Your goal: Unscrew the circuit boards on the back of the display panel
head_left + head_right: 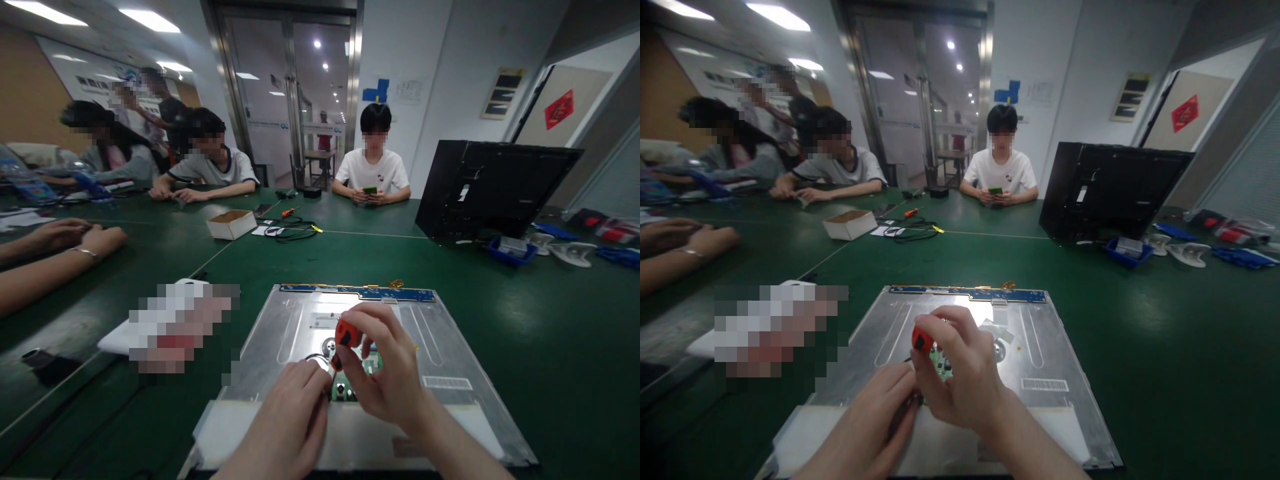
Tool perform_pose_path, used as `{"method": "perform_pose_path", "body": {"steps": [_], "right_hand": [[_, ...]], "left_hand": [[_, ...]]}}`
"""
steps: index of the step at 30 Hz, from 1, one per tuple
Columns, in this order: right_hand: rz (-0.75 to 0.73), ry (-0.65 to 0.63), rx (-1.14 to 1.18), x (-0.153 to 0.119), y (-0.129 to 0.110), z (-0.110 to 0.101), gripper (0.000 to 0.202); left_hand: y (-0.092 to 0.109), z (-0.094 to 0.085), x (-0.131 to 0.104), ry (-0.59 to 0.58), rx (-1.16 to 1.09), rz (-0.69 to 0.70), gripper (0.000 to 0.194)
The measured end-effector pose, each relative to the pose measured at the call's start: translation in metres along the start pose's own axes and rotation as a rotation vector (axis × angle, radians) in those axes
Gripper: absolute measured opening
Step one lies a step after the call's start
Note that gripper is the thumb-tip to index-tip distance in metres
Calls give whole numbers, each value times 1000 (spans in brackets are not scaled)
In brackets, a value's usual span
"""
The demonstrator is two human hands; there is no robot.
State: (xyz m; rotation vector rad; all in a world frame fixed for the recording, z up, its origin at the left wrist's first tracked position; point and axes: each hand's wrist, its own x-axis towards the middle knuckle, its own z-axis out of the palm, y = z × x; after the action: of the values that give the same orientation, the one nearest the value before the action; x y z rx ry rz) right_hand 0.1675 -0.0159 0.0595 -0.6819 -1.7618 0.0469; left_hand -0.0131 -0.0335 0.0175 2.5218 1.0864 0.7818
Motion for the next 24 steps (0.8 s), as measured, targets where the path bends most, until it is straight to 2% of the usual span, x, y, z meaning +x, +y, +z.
{"method": "perform_pose_path", "body": {"steps": [5, 11, 18, 24], "right_hand": [[-12, -7, 1, 0, 1, 0, 39], [21, 74, -49, -4, 1, 3, 36], [-34, 33, 24, 0, 0, 1, 38], [-4, -27, 23, 1, -1, -2, 42]], "left_hand": [[2, -2, 1, 0, 7, 8, 16], [1, -3, 1, -15, 23, -4, 13], [0, -2, 1, -38, 26, -11, 14], [1, -1, 1, -29, 23, -1, 13]]}}
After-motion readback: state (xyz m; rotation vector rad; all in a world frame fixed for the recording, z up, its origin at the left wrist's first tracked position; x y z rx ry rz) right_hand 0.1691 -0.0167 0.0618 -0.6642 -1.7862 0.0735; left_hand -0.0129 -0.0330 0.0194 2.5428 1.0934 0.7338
